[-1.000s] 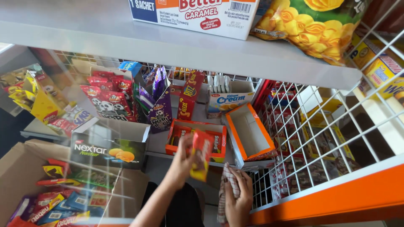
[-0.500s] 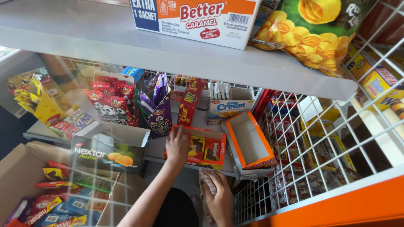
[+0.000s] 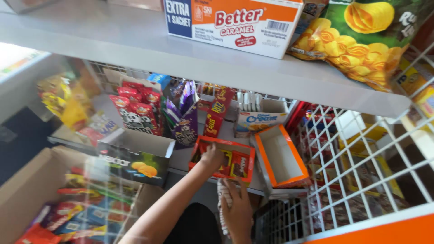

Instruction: Wiping snack packages with a cloth and organizing them into a cardboard box.

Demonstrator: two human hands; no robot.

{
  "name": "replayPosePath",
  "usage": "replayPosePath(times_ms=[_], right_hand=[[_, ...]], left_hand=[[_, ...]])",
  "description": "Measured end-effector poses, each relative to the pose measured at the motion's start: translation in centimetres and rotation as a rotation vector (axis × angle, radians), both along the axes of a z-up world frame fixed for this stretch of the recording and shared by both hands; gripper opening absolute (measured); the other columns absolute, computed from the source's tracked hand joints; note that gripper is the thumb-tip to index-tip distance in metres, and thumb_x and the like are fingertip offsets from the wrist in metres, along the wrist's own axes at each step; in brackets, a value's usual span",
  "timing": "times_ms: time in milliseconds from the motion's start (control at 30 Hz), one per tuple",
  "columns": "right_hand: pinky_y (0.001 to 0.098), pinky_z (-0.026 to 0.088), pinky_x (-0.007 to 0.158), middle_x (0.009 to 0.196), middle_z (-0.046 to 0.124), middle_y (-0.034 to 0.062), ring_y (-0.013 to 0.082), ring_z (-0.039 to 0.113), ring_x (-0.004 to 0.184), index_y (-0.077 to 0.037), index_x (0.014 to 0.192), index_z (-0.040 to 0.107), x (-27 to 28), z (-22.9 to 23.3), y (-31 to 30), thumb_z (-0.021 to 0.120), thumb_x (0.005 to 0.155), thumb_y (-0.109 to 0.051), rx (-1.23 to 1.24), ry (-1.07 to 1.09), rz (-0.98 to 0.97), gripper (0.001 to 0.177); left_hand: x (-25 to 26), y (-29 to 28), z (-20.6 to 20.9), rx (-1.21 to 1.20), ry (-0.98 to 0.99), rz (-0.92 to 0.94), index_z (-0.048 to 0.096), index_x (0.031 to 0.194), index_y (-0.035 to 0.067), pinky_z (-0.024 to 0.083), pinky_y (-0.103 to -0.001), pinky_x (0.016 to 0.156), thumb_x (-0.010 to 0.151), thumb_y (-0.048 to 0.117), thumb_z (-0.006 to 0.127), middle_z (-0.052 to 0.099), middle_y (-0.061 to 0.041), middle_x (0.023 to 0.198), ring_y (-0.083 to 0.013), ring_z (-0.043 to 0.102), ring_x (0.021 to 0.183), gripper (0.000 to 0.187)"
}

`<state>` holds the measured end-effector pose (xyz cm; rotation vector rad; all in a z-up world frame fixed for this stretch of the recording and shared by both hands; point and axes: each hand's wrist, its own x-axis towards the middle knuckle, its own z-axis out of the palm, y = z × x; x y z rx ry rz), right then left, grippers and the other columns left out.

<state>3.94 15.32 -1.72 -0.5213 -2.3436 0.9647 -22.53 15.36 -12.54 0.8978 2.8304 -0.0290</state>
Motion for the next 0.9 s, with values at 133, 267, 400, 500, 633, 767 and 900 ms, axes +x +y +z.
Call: replayPosePath(times_ms=[133,267,400,500,633,767,900], right_hand=[[0.0457,0.053,0.094,0.161,0.036,0.0075,0.0392,0.06,0.122,-0.023,0.145,0.05,-1.0,-1.9,-0.1,0.073,0.079,-0.017,0.108,-0.056,0.007,0.071],[0.0454,0.055,0.095,0.166,0.029,0.0004,0.0378,0.062,0.118,-0.028,0.157,0.037,-1.3,-2.0,-0.4,0.072,0.083,-0.021,-0.012,-0.278,0.008,0.082],[0.0457,0.056,0.094,0.164,0.029,-0.0002,0.0372,0.063,0.119,-0.03,0.157,0.036,-1.2,-2.6,-0.2,0.072,0.086,-0.024,0.037,-0.338,0.005,0.08],[0.046,0.056,0.093,0.163,0.031,-0.0002,0.0372,0.062,0.121,-0.03,0.156,0.038,-1.4,-2.3,0.0,0.072,0.087,-0.025,0.056,-0.322,0.013,0.077],[0.0446,0.057,0.093,0.164,0.036,-0.0034,0.0342,0.064,0.12,-0.031,0.15,0.041,-1.0,-0.7,-0.3,0.071,0.086,-0.023,0.045,-0.313,0.005,0.071],[0.0453,0.056,0.095,0.162,0.038,-0.0023,0.0333,0.064,0.122,-0.032,0.149,0.045,-0.9,-0.9,-0.1,0.073,0.084,-0.023,0.043,-0.313,0.003,0.071],[0.0477,0.047,0.103,0.159,0.04,0.0154,0.0454,0.053,0.133,-0.019,0.146,0.052,-0.7,-2.9,-0.1,0.077,0.079,-0.018,0.204,0.022,0.027,0.071]], left_hand=[[-1.5,-2.3,-0.4,0.119,0.047,-0.255,0.068,0.125,0.001,0.058,-0.049,0.089,0.091,0.018,0.072,0.051,-0.02,0.142,-0.0357,0.056,0.128,0.038],[0.3,-5.3,4.4,0.177,0.008,-0.333,0.073,0.124,0.017,0.059,-0.046,0.091,0.094,0.013,0.066,0.062,-0.012,0.132,-0.0332,0.07,0.111,0.03],[1.2,-5.8,4.5,0.147,0.151,-0.294,0.075,0.112,0.017,0.054,-0.046,0.094,0.086,0.02,0.074,0.062,-0.009,0.119,-0.0304,0.069,0.106,0.026],[0.6,-4.8,2.9,0.178,0.124,-0.305,0.077,0.109,0.019,0.058,-0.044,0.083,0.087,0.017,0.072,0.06,-0.009,0.124,-0.0319,0.067,0.108,0.023],[-2.0,-3.3,-2.9,0.09,0.18,-0.251,0.076,0.11,0.011,0.062,-0.041,0.08,0.094,0.018,0.066,0.063,-0.013,0.125,-0.0294,0.07,0.108,0.02],[-0.7,-3.7,-1.9,0.069,0.152,-0.242,0.077,0.107,0.011,0.062,-0.041,0.076,0.096,0.018,0.063,0.067,-0.015,0.121,-0.0302,0.072,0.102,0.02],[8.4,-7.9,7.4,0.281,0.269,-0.275,0.071,0.118,0.016,0.061,-0.04,0.066,0.096,0.019,0.062,0.063,-0.017,0.124,-0.0281,0.074,0.087,0.024]])
